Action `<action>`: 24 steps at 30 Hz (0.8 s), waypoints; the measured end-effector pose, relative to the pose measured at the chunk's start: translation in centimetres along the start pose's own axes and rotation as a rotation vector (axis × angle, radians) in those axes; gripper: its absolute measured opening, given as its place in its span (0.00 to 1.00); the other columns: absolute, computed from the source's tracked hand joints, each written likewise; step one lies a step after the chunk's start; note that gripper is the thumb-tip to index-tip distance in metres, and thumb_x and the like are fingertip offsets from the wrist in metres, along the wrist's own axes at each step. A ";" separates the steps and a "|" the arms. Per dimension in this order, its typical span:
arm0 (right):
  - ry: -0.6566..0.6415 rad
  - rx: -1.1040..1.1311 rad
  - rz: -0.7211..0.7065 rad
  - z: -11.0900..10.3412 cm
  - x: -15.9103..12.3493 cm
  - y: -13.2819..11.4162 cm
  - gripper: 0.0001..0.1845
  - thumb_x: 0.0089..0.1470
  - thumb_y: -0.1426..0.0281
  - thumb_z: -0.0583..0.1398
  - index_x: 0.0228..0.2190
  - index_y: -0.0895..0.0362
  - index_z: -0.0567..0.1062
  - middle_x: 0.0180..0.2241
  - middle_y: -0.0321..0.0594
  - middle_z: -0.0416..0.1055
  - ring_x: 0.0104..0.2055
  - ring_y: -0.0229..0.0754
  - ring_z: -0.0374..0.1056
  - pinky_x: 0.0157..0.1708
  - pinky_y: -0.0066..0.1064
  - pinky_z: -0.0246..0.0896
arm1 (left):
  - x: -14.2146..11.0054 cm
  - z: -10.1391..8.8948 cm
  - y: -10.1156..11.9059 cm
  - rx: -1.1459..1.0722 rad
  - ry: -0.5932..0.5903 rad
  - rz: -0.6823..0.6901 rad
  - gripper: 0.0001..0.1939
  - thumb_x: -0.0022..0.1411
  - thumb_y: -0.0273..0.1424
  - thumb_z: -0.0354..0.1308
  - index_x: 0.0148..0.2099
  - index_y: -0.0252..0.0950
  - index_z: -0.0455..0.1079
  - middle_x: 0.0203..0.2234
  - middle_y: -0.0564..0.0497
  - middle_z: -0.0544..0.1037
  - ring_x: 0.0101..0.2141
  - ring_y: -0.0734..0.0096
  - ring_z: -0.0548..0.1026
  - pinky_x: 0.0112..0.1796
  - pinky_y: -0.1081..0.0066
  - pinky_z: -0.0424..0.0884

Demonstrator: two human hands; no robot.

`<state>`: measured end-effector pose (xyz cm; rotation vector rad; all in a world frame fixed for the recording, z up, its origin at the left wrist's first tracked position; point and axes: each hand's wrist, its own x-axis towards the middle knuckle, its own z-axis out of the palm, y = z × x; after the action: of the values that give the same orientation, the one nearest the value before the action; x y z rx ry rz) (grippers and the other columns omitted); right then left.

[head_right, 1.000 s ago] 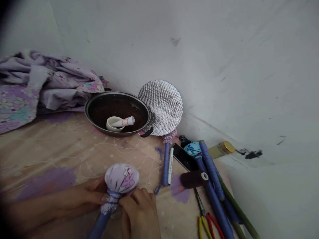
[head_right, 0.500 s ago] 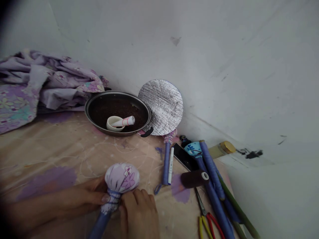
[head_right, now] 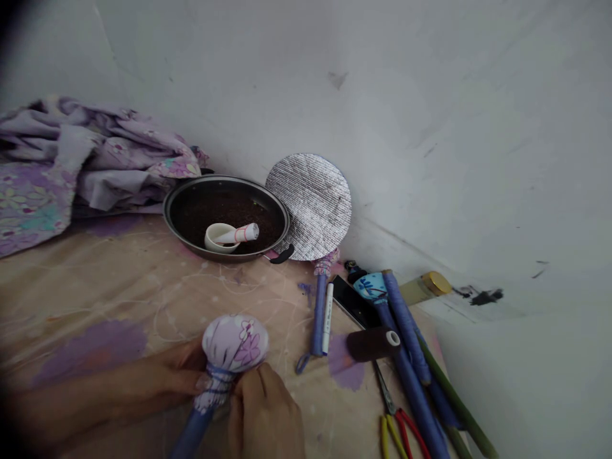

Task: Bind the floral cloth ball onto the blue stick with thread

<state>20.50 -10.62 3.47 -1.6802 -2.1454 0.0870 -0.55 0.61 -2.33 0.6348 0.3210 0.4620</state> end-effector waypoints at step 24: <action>0.000 0.062 0.085 0.9 -0.2 -0.3 0.13 0.58 0.79 0.62 0.37 0.48 0.80 0.31 0.35 0.82 0.28 0.44 0.82 0.30 0.30 0.70 | 1.0 -2.1 -2.6 -0.043 -0.060 0.085 0.27 0.58 0.36 0.90 0.58 0.50 0.90 0.45 0.58 0.92 0.48 0.61 0.89 0.47 0.72 0.83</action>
<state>20.00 -10.74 2.67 -1.7348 -2.0501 0.1759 0.24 0.30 -5.78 0.6211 0.2272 0.5285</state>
